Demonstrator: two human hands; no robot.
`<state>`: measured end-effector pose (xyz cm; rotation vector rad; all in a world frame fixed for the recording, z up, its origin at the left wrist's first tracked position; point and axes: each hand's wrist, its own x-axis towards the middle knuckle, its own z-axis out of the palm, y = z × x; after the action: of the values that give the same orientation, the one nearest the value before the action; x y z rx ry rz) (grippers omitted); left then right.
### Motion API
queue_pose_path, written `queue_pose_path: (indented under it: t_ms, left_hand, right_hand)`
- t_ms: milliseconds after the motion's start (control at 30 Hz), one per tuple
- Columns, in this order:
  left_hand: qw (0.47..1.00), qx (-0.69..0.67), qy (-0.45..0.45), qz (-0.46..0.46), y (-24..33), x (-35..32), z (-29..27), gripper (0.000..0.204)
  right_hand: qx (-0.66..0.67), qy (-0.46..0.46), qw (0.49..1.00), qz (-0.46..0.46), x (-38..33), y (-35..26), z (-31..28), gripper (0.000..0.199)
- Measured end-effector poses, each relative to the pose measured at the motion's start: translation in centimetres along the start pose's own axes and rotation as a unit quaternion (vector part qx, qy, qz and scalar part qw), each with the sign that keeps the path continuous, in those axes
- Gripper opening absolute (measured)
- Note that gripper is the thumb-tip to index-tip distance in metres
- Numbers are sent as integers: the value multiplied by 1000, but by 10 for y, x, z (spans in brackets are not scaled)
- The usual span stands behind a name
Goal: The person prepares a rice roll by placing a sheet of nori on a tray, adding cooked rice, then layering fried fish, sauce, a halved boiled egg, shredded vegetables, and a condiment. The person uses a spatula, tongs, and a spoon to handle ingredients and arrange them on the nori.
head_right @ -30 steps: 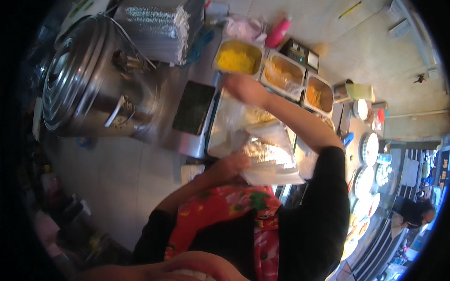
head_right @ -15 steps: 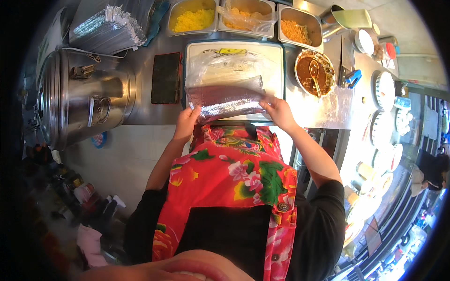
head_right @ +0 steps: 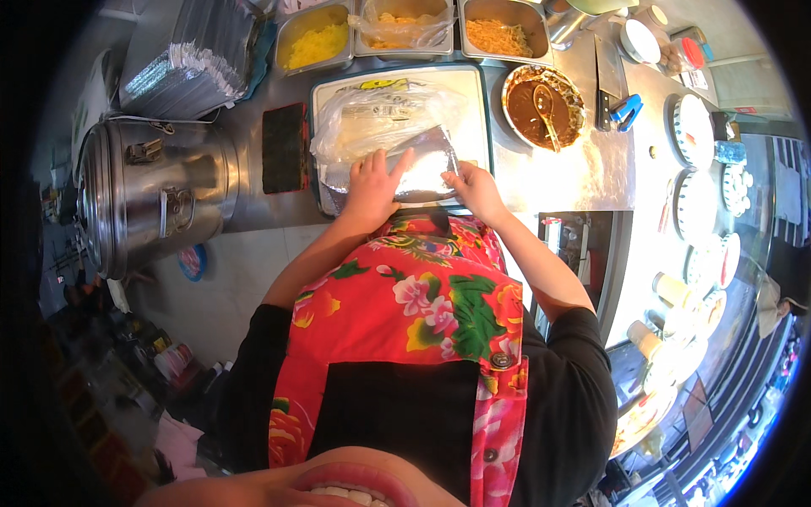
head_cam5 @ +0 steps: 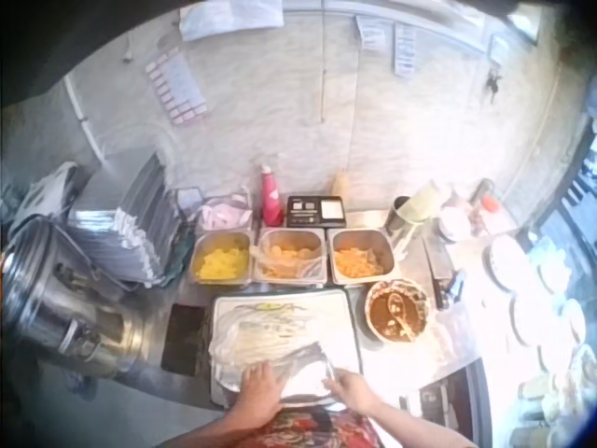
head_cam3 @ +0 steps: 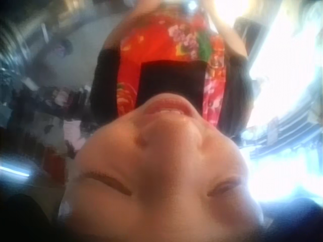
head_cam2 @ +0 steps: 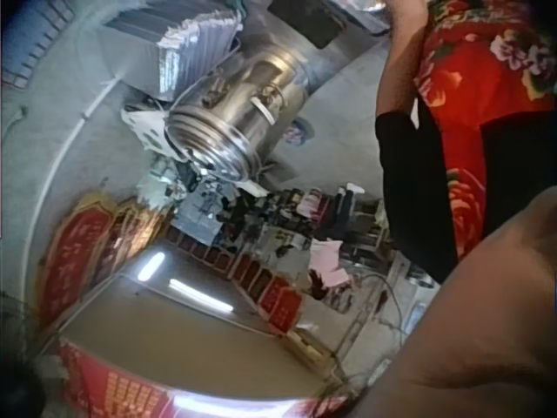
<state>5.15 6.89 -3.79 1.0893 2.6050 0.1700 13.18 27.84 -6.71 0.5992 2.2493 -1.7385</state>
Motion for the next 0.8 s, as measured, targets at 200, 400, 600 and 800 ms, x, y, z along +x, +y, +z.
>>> queue_pose_path:
  t_ms: [200,400,600,800]
  left_hand:
    - [942,-325,31,76,-28,1,-32,97]
    - [582,-803,-118,53,-25,-13,-68,81]
    - [696,-715,21,59,0,-3,-74,87]
    - [532,-843,1,77,-14,9,-83,88]
  right_hand:
    - [24,12,976,-215,-21,-5,-21,35]
    - [375,-351,841,-171,-6,-66,-16,109]
    - [456,-306,811,-204,-10,-102,-11,88]
    - [166,-186,910,-331,-19,-140,-42,81]
